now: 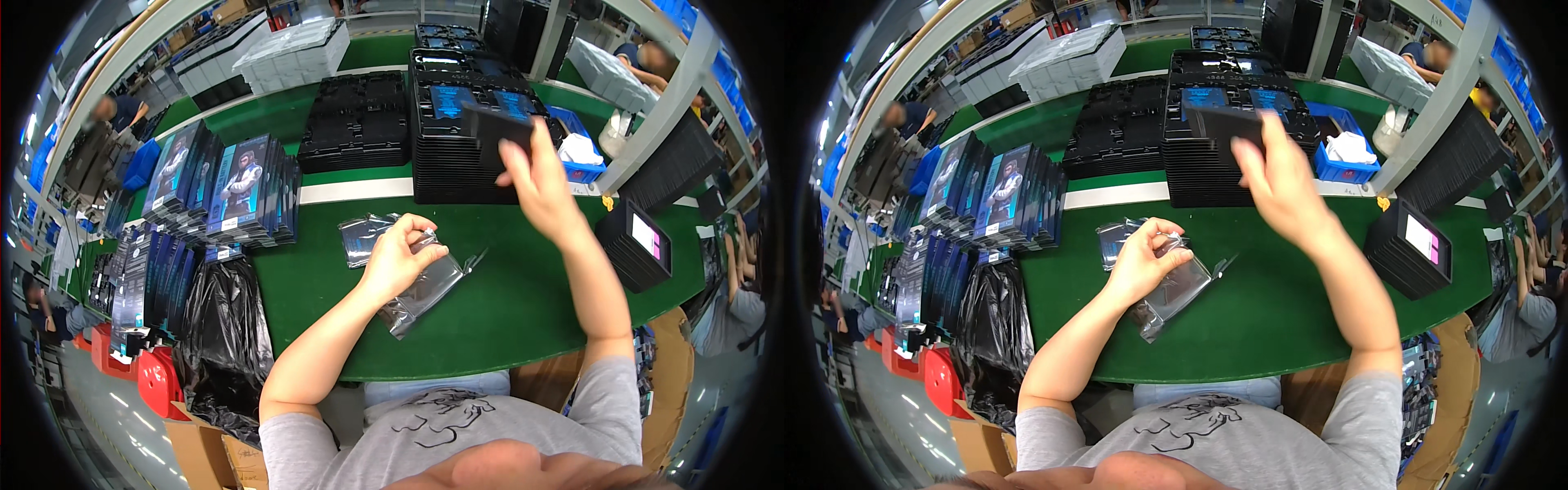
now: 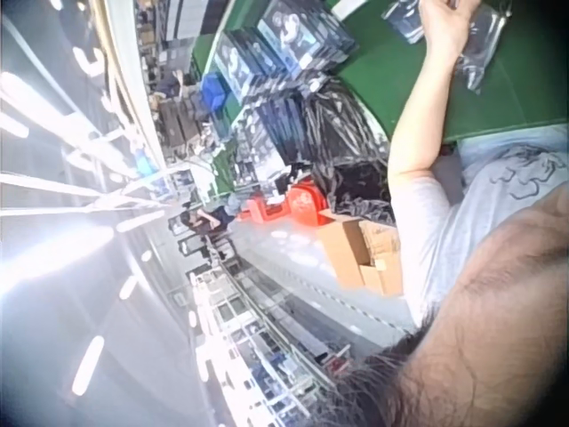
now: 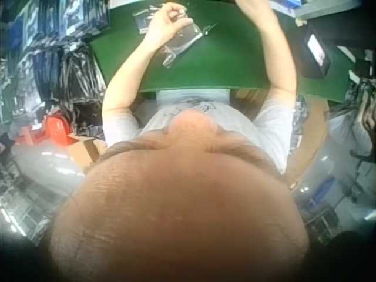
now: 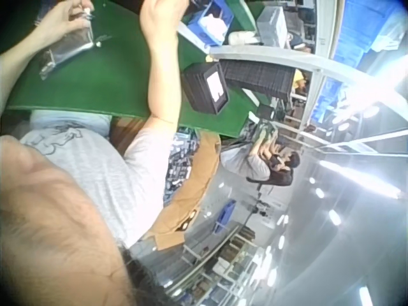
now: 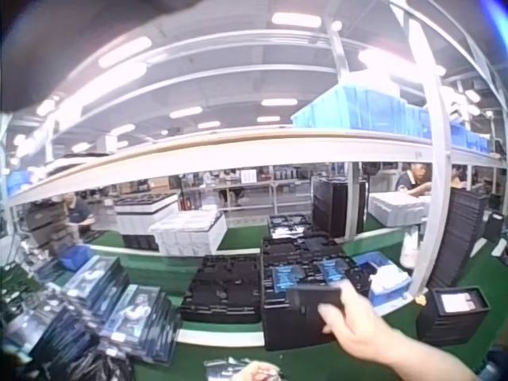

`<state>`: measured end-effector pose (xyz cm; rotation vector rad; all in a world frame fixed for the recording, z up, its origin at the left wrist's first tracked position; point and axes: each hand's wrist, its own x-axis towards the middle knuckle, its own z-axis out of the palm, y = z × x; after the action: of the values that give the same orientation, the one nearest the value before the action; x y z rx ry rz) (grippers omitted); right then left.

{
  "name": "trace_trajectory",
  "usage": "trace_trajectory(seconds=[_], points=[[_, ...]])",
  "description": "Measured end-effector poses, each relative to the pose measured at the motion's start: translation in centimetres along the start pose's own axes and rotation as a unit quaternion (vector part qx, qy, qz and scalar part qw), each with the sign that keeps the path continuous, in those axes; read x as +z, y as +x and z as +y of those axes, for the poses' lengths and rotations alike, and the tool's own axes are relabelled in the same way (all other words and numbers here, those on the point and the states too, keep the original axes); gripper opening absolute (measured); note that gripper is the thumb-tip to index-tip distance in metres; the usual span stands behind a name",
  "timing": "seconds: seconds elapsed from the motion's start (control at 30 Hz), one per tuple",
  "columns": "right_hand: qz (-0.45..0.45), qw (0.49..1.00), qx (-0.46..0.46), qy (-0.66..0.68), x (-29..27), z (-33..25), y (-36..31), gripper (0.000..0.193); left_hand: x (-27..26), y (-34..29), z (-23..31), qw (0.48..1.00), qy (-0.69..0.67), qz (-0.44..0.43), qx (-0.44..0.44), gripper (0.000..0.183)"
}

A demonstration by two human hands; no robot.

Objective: The person packs electronic components into black plastic cases. They open a silver anti-static bag, remove a component, place it into a case, and then place the case into a stack. The person repeats this process for multiple units.

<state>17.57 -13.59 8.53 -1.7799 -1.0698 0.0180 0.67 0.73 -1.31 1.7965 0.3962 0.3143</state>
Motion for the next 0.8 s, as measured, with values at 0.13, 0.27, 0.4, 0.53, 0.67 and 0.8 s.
trace_trajectory(seconds=[0.13,0.27,0.4,0.53,0.67,0.8], points=[[0.131,0.890,-0.305,-0.311,-1.0,0.3,10.6,0.030,0.0,0.1,-0.2,0.998,0.063,-0.009,0.030,0.039],[0.043,0.804,-0.229,-0.547,0.2,2.7,19.8,0.025,0.1,0.2,-0.2,0.991,0.131,-0.009,0.039,0.039],[0.018,0.756,-0.292,-0.585,2.6,5.4,23.7,0.029,0.1,-0.1,-0.2,0.985,0.162,-0.008,0.051,0.038],[-0.094,0.759,-0.215,-0.607,4.1,4.7,24.2,0.033,0.1,-0.3,-0.5,0.978,0.196,-0.004,0.067,0.038],[-0.172,0.826,-0.125,-0.522,4.4,3.6,23.5,0.036,-0.1,-0.6,0.0,0.976,0.205,-0.004,0.073,0.037],[-0.168,0.925,-0.087,-0.329,1.4,8.7,26.2,0.038,0.3,-0.1,-0.6,0.975,0.199,-0.005,0.103,0.039]])
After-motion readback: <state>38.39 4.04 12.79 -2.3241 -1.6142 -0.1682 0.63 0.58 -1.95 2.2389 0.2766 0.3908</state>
